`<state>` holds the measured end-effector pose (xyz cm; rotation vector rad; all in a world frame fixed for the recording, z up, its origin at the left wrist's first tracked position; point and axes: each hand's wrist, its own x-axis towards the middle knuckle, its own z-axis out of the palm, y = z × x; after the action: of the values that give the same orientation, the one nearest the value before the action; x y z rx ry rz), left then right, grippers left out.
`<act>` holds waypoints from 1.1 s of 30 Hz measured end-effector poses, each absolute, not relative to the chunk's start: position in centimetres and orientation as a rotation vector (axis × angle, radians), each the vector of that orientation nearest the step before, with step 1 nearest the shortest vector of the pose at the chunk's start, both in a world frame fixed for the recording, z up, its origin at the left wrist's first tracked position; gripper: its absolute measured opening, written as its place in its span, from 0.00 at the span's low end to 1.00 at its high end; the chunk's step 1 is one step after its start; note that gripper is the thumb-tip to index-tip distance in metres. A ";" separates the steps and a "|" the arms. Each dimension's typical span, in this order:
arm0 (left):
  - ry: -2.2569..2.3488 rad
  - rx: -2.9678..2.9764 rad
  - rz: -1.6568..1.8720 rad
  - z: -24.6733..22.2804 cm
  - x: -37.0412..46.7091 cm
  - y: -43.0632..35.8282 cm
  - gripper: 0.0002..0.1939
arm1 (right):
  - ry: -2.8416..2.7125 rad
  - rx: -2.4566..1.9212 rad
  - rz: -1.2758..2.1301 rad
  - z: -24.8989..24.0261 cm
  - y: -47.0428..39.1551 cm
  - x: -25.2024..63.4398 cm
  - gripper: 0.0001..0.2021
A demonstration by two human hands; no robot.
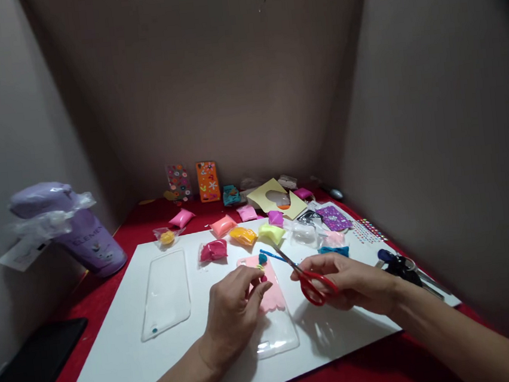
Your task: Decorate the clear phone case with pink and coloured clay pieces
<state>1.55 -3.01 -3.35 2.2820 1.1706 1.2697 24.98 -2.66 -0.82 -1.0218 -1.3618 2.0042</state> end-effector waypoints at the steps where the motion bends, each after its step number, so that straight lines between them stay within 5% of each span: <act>1: 1.154 2.259 1.269 -3.3 1.6 -3.0 0.03 | -1.313 -1.001 2.047 -1.1 -2.9 24.9 0.16; 16: 1.431 2.565 0.599 -3.8 2.0 -3.5 0.06 | -1.367 -1.192 1.945 -1.7 -4.7 25.6 0.16; 22: 1.239 2.072 0.972 -3.3 1.8 -3.4 0.10 | -1.302 -1.147 1.988 -1.9 -5.6 25.2 0.15; 33: 0.920 1.760 0.997 -1.8 1.4 -2.7 0.12 | -1.200 -0.854 2.281 -2.5 -6.4 24.4 0.15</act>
<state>1.36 -2.66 -1.82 1.7603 0.9202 0.9966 24.43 -6.37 -2.46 -0.8537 -1.1996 2.2809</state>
